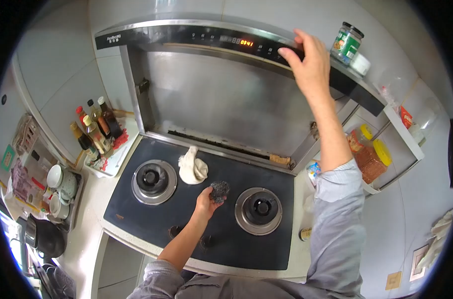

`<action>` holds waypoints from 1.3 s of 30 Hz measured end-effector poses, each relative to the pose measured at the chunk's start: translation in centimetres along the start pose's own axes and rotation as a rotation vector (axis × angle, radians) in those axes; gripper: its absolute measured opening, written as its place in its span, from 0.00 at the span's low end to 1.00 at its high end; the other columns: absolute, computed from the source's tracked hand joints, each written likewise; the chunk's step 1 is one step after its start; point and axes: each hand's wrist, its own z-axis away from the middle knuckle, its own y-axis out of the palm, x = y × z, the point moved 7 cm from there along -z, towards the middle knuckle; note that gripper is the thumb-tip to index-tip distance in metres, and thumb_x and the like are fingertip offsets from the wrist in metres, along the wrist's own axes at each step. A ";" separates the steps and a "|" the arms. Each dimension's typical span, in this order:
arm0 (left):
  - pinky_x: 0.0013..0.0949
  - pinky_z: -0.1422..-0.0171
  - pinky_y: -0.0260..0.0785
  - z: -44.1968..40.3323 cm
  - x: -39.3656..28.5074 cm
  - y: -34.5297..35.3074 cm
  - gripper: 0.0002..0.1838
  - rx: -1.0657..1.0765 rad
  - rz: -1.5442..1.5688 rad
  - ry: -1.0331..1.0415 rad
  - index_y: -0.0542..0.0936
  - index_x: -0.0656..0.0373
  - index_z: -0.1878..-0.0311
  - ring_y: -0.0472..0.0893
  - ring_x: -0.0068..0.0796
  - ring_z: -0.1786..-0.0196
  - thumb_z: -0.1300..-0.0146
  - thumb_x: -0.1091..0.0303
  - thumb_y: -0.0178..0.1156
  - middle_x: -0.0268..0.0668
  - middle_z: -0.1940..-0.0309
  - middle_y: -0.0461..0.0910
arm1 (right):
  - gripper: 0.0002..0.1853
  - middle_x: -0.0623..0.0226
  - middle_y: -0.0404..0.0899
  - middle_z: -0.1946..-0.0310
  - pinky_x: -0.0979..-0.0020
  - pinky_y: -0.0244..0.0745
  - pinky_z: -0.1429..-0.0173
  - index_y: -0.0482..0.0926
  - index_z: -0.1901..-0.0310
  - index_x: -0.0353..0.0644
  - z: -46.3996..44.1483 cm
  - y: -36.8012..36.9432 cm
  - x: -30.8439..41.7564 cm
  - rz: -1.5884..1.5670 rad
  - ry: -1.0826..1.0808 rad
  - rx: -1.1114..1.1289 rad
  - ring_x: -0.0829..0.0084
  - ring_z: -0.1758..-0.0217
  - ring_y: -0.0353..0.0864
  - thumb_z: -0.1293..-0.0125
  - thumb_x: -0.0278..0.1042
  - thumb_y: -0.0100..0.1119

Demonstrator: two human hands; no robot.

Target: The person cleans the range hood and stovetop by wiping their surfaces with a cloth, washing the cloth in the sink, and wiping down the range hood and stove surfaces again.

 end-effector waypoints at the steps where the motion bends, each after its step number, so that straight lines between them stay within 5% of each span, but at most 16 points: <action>1: 0.44 0.50 0.68 0.3 -0.7 0.3 0.23 -0.004 0.010 0.008 0.71 0.58 0.42 0.79 0.45 0.55 0.30 0.51 0.42 0.43 0.49 0.77 | 0.26 0.58 0.76 0.55 0.60 0.66 0.46 0.74 0.48 0.40 0.1 -0.6 0.5 -0.096 0.002 -0.035 0.57 0.52 0.73 0.47 0.39 0.68; 2: 0.45 0.52 0.68 0.4 -1.4 0.8 0.23 -0.004 0.022 0.017 0.71 0.58 0.43 0.79 0.45 0.57 0.30 0.51 0.41 0.43 0.51 0.78 | 0.25 0.57 0.76 0.55 0.60 0.67 0.46 0.74 0.49 0.39 0.7 -2.1 2.1 -0.071 -0.104 -0.167 0.57 0.50 0.73 0.48 0.38 0.67; 5: 0.38 0.58 0.70 1.8 -0.3 0.4 0.18 0.037 -0.003 -0.007 0.73 0.57 0.47 0.80 0.39 0.60 0.33 0.56 0.49 0.40 0.56 0.80 | 0.18 0.56 0.76 0.52 0.60 0.69 0.48 0.76 0.54 0.38 8.2 -1.6 6.2 -0.177 -0.212 -0.107 0.56 0.47 0.73 0.46 0.35 0.65; 11: 0.33 0.67 0.71 1.9 -1.5 -1.7 0.14 -0.226 -0.286 0.071 0.74 0.58 0.50 0.80 0.31 0.69 0.39 0.66 0.56 0.36 0.64 0.80 | 0.14 0.55 0.71 0.43 0.60 0.71 0.40 0.78 0.54 0.39 30.1 10.8 7.9 -0.382 0.305 0.864 0.55 0.41 0.71 0.41 0.34 0.62; 13: 0.30 0.73 0.68 2.7 -1.7 -2.3 0.14 -0.298 -0.381 0.114 0.74 0.58 0.52 0.78 0.29 0.73 0.40 0.66 0.55 0.36 0.68 0.79 | 0.14 0.56 0.71 0.43 0.60 0.70 0.40 0.78 0.54 0.40 34.2 12.4 8.8 -0.409 0.397 1.019 0.56 0.40 0.71 0.41 0.33 0.61; 20: 0.28 0.80 0.60 3.1 -4.4 -8.6 0.10 -0.569 -0.442 0.358 0.74 0.61 0.60 0.70 0.25 0.82 0.40 0.65 0.53 0.35 0.77 0.72 | 0.22 0.57 0.69 0.40 0.61 0.66 0.36 0.73 0.43 0.47 34.8 21.7 13.5 -0.545 0.492 0.968 0.56 0.37 0.67 0.41 0.34 0.60; 26: 0.38 0.53 0.69 3.1 -5.5 -9.8 0.15 -0.501 -0.910 0.283 0.76 0.65 0.56 0.80 0.43 0.62 0.40 0.63 0.55 0.47 0.68 0.80 | 0.39 0.58 0.62 0.37 0.49 0.65 0.45 0.66 0.37 0.61 37.1 27.5 18.1 -0.267 0.280 0.915 0.55 0.39 0.66 0.54 0.45 0.71; 30: 0.42 0.48 0.69 3.4 -6.2 -8.4 0.16 -0.345 -1.042 0.230 0.77 0.62 0.54 0.78 0.49 0.54 0.41 0.62 0.58 0.48 0.60 0.81 | 0.23 0.63 0.69 0.52 0.53 0.69 0.56 0.72 0.53 0.55 37.8 29.0 17.2 -0.237 0.309 0.890 0.57 0.47 0.70 0.54 0.34 0.67; 31: 0.42 0.48 0.69 3.4 -6.7 -7.4 0.15 -0.290 -1.125 0.352 0.77 0.62 0.54 0.78 0.49 0.53 0.41 0.63 0.59 0.48 0.59 0.80 | 0.21 0.63 0.70 0.57 0.53 0.71 0.57 0.74 0.56 0.54 37.6 28.3 16.3 -0.290 0.318 0.814 0.57 0.51 0.72 0.54 0.32 0.66; 33: 0.42 0.47 0.68 4.0 -7.3 -5.7 0.15 -0.202 -1.280 0.596 0.77 0.61 0.54 0.76 0.48 0.52 0.42 0.64 0.60 0.46 0.58 0.79 | 0.20 0.64 0.72 0.59 0.53 0.70 0.57 0.75 0.56 0.55 39.3 27.6 13.8 -0.286 0.365 0.797 0.58 0.52 0.73 0.53 0.30 0.65; 39: 0.43 0.47 0.68 4.3 -7.7 -6.7 0.17 -0.132 -1.347 0.659 0.77 0.63 0.53 0.75 0.49 0.53 0.47 0.70 0.63 0.46 0.59 0.78 | 0.21 0.69 0.74 0.56 0.56 0.70 0.54 0.75 0.53 0.56 40.7 23.7 7.7 -0.001 0.410 0.888 0.60 0.50 0.73 0.50 0.26 0.62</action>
